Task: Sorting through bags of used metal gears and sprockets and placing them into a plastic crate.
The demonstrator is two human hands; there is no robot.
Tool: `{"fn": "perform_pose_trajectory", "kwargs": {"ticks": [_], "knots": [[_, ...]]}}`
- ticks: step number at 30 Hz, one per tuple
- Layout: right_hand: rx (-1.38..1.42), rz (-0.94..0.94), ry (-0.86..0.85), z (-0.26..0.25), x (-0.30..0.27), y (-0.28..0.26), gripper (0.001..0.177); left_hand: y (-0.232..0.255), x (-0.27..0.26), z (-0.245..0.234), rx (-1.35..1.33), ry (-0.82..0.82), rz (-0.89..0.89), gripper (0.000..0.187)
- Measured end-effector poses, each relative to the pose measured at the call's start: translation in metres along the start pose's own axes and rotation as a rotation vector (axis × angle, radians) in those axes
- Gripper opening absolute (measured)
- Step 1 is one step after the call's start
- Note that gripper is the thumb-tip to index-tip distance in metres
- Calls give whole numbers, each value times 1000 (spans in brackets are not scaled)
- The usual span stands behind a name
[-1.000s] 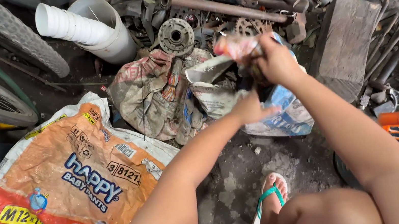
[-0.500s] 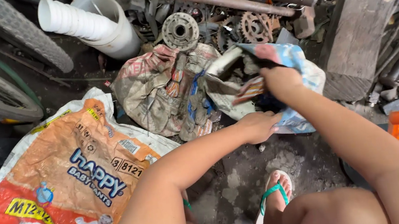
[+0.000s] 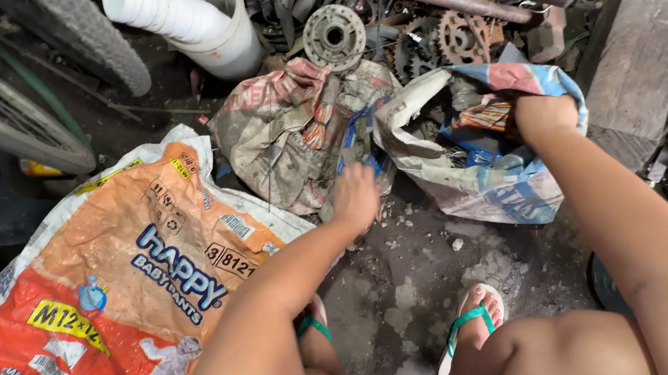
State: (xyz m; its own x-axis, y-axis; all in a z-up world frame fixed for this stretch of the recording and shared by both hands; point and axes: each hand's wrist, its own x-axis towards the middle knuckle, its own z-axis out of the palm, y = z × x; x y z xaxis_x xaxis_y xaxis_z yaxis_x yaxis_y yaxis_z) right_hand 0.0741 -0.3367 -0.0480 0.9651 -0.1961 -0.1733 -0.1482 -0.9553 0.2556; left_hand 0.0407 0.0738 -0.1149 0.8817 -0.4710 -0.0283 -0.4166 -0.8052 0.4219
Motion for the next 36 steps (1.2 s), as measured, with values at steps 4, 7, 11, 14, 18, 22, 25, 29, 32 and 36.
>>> {"fn": "perform_pose_trajectory", "kwargs": {"ticks": [4,7,11,14,18,22,25,29,32,36], "knots": [[-86,-73,184,1,-1,-12,18,-14,11,4,116,-6,-186,45],[-133,-44,-6,-12,-5,-27,20,1,20,-9,151,-207,-350,58],[-157,-37,-197,-17,-11,-39,23,-5,24,24,383,-191,-329,51],[-179,2,-214,-21,-13,-45,23,-10,28,31,497,-179,-269,43],[-111,43,-190,-22,-23,-36,21,-20,29,44,438,-188,-225,44],[-80,23,-83,-10,-31,-29,17,-13,32,0,327,-242,-236,59],[-43,11,-33,-4,-27,-24,14,-16,39,-14,209,-231,-324,61],[47,-9,9,-3,-30,-30,15,-59,54,4,-61,-104,-413,67],[101,16,-22,-5,-26,-37,17,-64,72,-43,-177,-50,-449,47],[178,-51,231,-41,-47,-51,23,-65,94,-100,-315,118,-379,33]]}}
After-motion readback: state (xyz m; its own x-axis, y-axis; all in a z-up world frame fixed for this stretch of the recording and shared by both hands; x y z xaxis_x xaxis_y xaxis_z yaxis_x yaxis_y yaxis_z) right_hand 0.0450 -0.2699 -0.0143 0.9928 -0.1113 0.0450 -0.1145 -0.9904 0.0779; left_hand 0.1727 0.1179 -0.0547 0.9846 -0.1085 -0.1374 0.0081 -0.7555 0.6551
